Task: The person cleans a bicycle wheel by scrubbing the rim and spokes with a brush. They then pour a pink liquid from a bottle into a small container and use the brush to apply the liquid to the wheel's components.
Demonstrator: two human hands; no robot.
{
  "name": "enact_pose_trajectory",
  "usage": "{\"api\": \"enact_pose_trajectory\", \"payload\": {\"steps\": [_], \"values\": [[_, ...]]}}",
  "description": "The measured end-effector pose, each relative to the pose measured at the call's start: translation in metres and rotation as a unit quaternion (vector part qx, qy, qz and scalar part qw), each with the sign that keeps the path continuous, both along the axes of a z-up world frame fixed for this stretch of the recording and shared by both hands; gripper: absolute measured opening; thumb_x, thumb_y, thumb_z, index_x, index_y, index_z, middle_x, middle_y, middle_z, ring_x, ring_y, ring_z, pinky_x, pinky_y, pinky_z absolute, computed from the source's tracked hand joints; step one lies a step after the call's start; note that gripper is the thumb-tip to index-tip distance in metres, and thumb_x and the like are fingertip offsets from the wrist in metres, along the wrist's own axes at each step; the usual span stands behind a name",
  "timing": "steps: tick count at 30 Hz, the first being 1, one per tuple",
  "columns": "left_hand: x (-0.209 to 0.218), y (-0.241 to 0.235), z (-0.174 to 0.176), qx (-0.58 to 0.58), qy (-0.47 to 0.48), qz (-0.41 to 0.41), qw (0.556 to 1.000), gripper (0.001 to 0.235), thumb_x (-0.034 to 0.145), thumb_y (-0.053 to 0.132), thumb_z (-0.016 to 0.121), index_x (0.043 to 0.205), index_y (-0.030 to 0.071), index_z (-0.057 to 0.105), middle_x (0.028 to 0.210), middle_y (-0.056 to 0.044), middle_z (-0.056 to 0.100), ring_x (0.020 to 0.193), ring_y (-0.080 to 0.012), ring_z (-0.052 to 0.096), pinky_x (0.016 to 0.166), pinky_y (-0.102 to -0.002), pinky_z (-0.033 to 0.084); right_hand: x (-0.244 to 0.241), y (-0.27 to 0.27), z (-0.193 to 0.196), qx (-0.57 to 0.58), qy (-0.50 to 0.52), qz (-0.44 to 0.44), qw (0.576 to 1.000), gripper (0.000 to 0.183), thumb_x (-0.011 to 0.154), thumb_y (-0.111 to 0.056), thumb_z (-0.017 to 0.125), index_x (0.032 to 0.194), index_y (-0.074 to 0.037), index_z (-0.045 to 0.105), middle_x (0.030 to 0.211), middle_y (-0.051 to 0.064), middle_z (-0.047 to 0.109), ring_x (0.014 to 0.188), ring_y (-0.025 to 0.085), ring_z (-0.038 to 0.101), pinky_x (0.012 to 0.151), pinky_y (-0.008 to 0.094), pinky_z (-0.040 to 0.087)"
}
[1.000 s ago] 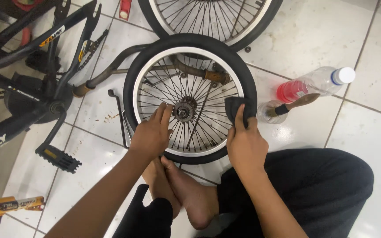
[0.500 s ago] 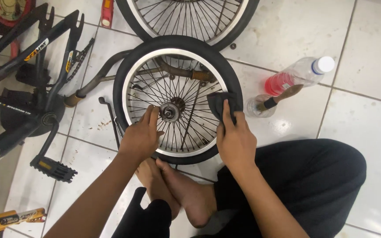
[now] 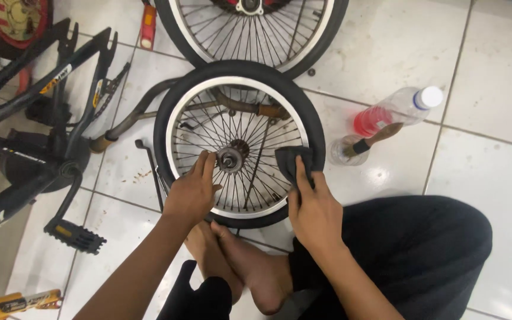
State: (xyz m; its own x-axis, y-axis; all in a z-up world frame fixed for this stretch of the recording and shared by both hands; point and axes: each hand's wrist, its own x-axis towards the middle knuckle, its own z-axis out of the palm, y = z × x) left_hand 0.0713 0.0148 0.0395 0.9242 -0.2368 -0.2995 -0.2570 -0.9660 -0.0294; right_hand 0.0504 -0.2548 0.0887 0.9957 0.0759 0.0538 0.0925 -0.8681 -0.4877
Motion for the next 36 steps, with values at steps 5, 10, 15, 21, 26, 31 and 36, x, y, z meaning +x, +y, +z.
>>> {"api": "enact_pose_trajectory", "payload": {"steps": [5,10,15,21,26,31,36], "values": [[0.0,-0.001,0.004,0.013,-0.004,-0.004,1.0,0.077,0.097,0.041,0.06,0.156,0.007,0.025,0.156,-0.018,0.041,0.115,-0.0337,0.069,0.08,-0.043,0.064,0.035,-0.001,-0.028,-0.101,-0.083,0.001,0.991,0.06,0.093,-0.02,0.061,0.152,-0.015,0.055,0.11,0.014,0.063,0.09,0.03,0.072,0.065,0.037,0.061],[0.002,0.001,-0.001,0.003,-0.005,-0.003,1.0,0.074,0.096,0.041,0.059,0.154,0.008,0.028,0.155,-0.016,0.041,0.122,-0.0322,0.066,0.082,-0.042,0.063,0.018,-0.003,-0.032,-0.174,-0.037,0.009,0.984,0.06,0.093,-0.018,0.061,0.152,-0.012,0.055,0.107,0.013,0.065,0.085,0.024,0.074,0.06,0.032,0.062],[0.004,0.002,0.002,0.049,-0.01,-0.02,0.999,0.067,0.101,0.045,0.053,0.152,0.008,0.031,0.152,-0.015,0.042,0.124,-0.0241,0.065,0.08,-0.034,0.063,0.022,0.0,-0.002,-0.066,0.069,0.027,0.995,0.056,0.098,-0.018,0.052,0.153,-0.012,0.052,0.107,0.014,0.066,0.082,0.025,0.074,0.056,0.034,0.062],[0.007,0.006,0.001,0.034,-0.014,-0.035,0.999,0.064,0.101,0.039,0.055,0.151,0.007,0.029,0.15,-0.017,0.044,0.118,-0.027,0.068,0.077,-0.037,0.063,0.092,0.023,0.001,-0.043,-0.114,0.085,0.989,0.053,0.098,-0.008,0.057,0.151,-0.012,0.057,0.108,0.014,0.062,0.094,0.031,0.071,0.058,0.034,0.061],[0.015,0.011,0.003,0.028,-0.019,-0.038,0.999,0.066,0.097,0.043,0.058,0.147,0.008,0.033,0.144,-0.016,0.046,0.109,-0.027,0.071,0.073,-0.037,0.063,0.132,0.045,-0.007,-0.037,-0.141,0.12,0.982,0.053,0.096,-0.007,0.061,0.148,-0.015,0.059,0.11,0.013,0.062,0.101,0.03,0.07,0.063,0.033,0.063],[0.023,0.014,0.004,0.051,-0.032,-0.051,0.997,0.06,0.1,0.04,0.058,0.145,0.009,0.034,0.14,-0.019,0.047,0.069,-0.023,0.075,0.06,-0.036,0.061,0.158,0.07,0.003,-0.007,-0.1,0.148,0.984,0.05,0.1,-0.008,0.056,0.149,-0.015,0.057,0.112,0.015,0.061,0.095,0.034,0.069,0.059,0.037,0.062],[0.036,0.027,-0.004,-0.017,0.089,-0.051,0.995,0.062,0.098,0.043,0.064,0.141,0.005,0.04,0.145,-0.024,0.044,0.08,-0.0345,0.071,0.055,-0.045,0.062,0.173,0.09,-0.017,-0.069,-0.05,0.149,0.985,0.053,0.095,-0.025,0.061,0.148,-0.022,0.057,0.109,0.015,0.06,0.051,0.028,0.061,0.039,0.041,0.047]]}}
